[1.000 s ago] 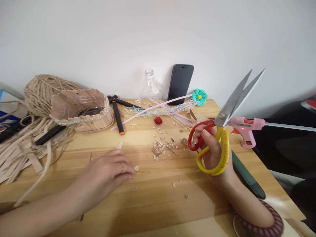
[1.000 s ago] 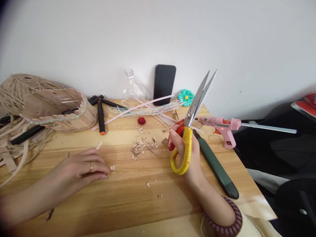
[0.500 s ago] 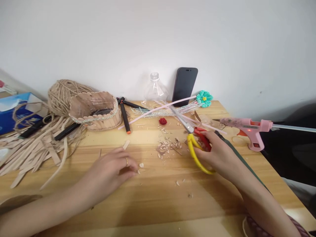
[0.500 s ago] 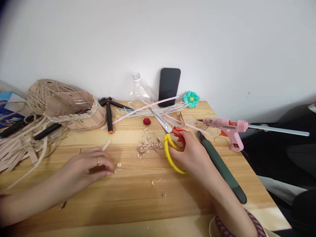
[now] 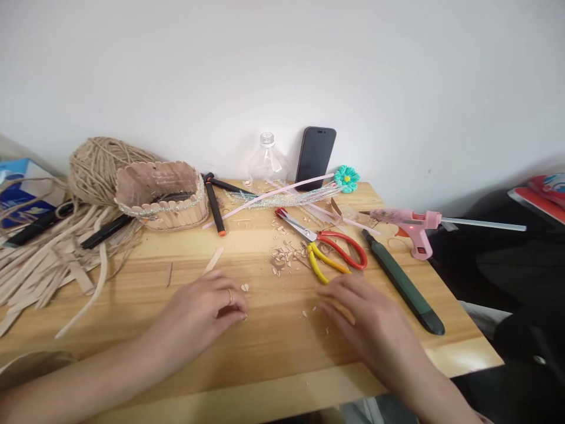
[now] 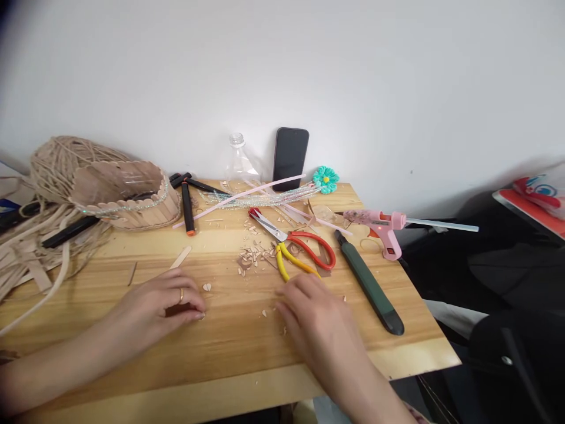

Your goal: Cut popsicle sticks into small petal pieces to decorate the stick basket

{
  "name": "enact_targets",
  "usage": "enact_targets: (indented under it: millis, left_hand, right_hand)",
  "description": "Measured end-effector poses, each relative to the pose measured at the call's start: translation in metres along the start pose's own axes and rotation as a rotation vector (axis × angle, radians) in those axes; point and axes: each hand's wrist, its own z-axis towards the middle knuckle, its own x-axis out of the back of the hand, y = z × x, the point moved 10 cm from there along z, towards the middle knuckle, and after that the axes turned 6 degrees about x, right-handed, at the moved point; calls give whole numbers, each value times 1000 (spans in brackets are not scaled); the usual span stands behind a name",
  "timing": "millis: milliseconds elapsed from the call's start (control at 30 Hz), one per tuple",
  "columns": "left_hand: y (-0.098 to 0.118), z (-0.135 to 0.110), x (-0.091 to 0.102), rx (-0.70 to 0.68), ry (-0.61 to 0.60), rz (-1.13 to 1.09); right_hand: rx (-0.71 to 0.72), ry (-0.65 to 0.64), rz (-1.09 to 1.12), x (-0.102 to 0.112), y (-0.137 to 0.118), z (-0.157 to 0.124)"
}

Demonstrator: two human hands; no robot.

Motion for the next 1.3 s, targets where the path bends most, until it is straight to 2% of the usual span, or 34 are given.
enact_targets:
  millis: [67, 133, 367, 567, 667, 800, 900, 1100, 1300]
  left_hand:
    - [-2, 0, -2, 15, -7, -12]
    - [-4, 0, -2, 28, -2, -28]
    - [-11, -3, 5, 41, 53, -71]
    - [-11, -3, 7, 18, 74, -79]
    - [-11, -5, 7, 6, 77, -94]
    - [-13, -6, 8, 2, 92, -119]
    - [-13, -5, 8, 5, 74, -112]
    - [-8, -1, 5, 19, 53, -45]
    - [-8, -2, 3, 54, 53, -8]
  right_hand:
    - [-32, -106, 93, -15, -6, -8]
    - [-68, -144, 128, -23, -8, -12]
    - [-58, -108, 101, -31, -16, -1]
    - [-93, -78, 333, -47, -26, 11]
    - [-85, -31, 323, -47, -26, 16]
    - [-22, 27, 317, -34, -25, 19]
    - [30, 12, 284, -27, -27, 22]
    - [51, -162, 186, -47, -34, 29]
    - [50, -141, 220, -53, -42, 33]
